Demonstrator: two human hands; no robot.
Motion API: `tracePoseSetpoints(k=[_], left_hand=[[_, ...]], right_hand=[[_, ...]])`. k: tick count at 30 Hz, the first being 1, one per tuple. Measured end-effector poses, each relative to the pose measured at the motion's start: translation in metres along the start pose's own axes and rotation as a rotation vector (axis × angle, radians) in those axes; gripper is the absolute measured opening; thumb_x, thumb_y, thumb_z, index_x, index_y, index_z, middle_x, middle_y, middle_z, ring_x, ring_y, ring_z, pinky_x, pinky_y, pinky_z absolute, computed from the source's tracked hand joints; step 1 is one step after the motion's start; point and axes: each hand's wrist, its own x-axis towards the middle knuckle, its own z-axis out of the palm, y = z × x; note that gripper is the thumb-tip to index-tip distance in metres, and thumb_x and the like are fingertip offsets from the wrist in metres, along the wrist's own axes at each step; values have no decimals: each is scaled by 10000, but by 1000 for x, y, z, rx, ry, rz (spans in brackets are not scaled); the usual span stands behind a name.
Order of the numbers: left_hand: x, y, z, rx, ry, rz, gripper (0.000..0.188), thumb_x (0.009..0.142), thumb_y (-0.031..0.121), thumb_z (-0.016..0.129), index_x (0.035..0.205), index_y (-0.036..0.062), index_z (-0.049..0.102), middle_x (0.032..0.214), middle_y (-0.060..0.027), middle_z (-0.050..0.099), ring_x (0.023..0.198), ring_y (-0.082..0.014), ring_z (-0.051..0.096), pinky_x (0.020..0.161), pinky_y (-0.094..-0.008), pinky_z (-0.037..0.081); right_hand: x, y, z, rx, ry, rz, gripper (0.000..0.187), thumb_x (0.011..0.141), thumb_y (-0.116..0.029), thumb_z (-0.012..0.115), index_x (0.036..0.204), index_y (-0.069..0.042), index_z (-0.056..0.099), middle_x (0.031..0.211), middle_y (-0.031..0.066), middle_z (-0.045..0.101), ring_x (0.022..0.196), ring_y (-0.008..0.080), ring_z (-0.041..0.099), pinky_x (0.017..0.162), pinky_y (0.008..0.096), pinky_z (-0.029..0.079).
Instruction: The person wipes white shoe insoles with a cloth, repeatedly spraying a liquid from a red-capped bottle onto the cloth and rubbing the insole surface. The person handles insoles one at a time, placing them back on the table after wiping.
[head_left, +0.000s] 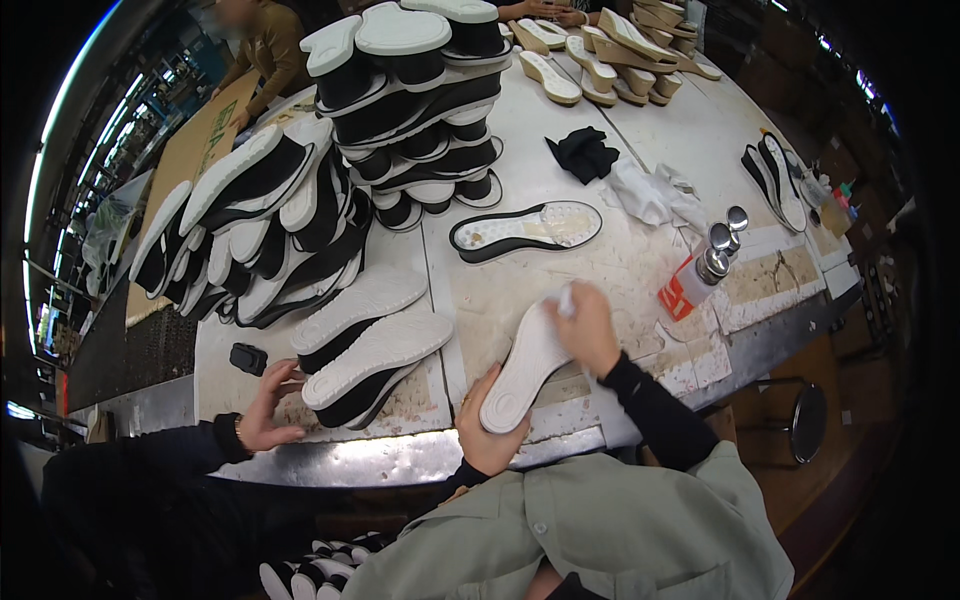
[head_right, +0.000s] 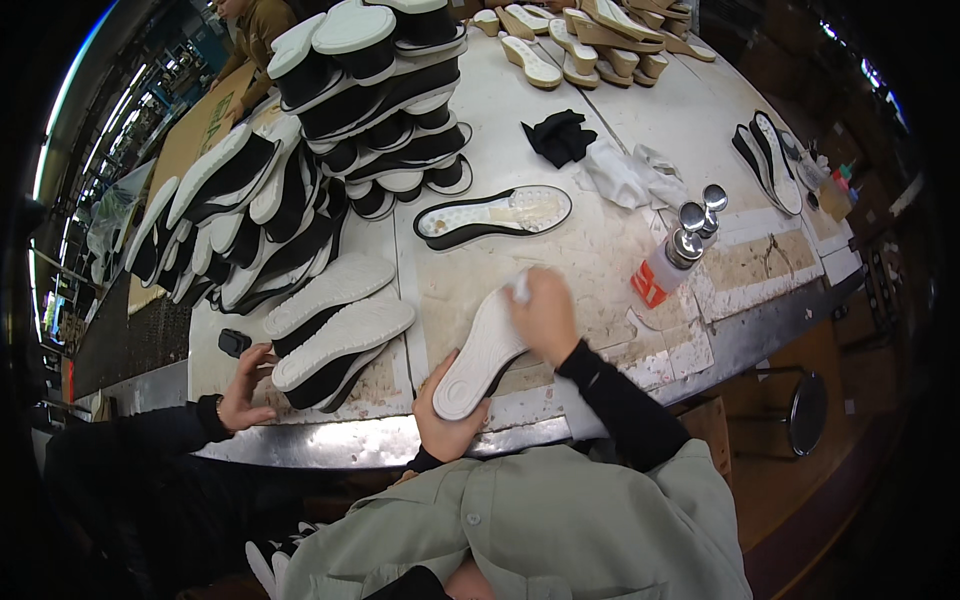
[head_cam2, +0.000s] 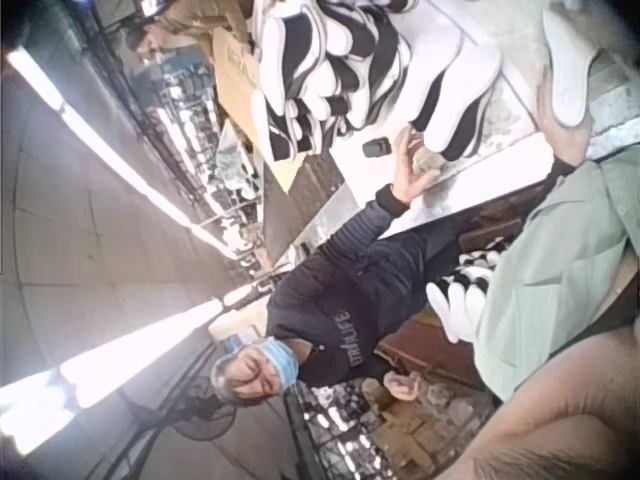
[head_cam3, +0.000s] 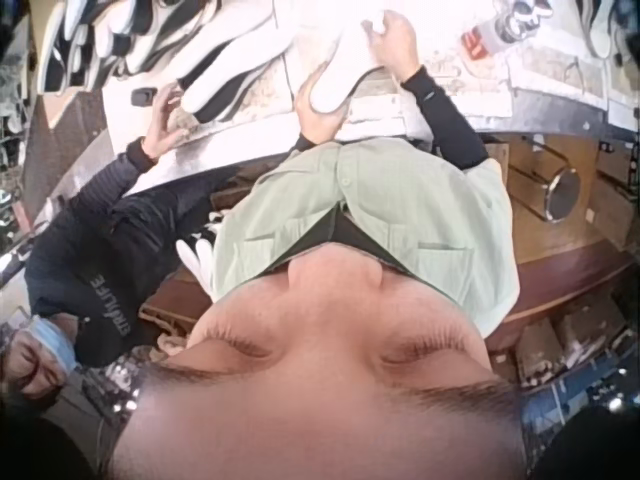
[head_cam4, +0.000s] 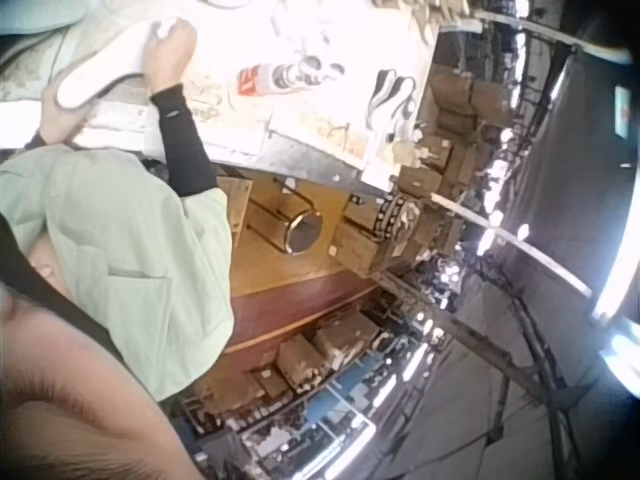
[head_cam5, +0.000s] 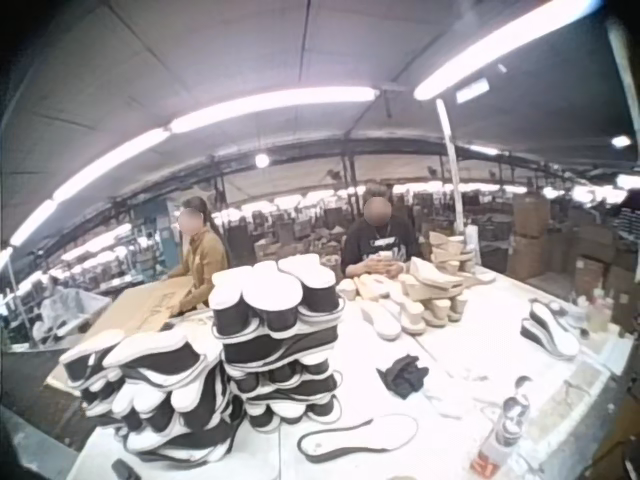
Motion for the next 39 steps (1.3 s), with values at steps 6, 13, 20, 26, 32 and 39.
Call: tracePoseSetpoints(k=[6,13,20,26,32,39], left_hand=[[0,5,0,-50,27,-33,717,610,26,791,1291,-15,570,1166,-206,644,1074,-330,639,937,-376,492],[-1,1,4,-25,45,13,714,618,30,793,1292,-22,566,1168,-204,644,1068,-314,645,935,-368,494],[-1,0,5,-52,61,-62,710,626,31,800,1295,-16,566,1185,-214,641,1073,-316,650,927,-370,506],[-1,7,5,-21,38,-1,719,624,27,801,1301,-12,563,1178,-216,642,1072,-306,652,921,-364,508],[1,3,-1,-51,23,-44,719,636,32,794,1313,-18,554,1156,-208,655,1060,-284,657,928,-354,504],[14,2,-62,-61,-22,25,683,635,48,815,1268,-38,572,1161,-182,666,1047,-217,654,927,-343,499]], right_hand=[[-15,-33,15,64,-4,-267,220,779,-149,707,732,22,577,769,204,581,782,400,556,701,487,436],[-3,38,-17,-67,164,184,216,821,-151,682,728,13,577,764,225,571,768,412,552,692,490,421],[-78,-42,-16,263,-17,-217,217,822,-138,693,765,22,558,762,193,554,756,410,535,669,476,411],[-20,60,-21,103,130,230,198,815,-123,715,777,24,586,722,166,547,713,372,542,641,432,421],[-34,-1,-8,85,131,-256,220,808,-140,716,768,21,571,721,187,542,691,383,532,615,447,401],[13,27,-15,-66,-44,61,260,799,-172,723,718,41,598,727,230,602,727,410,595,646,459,442]])
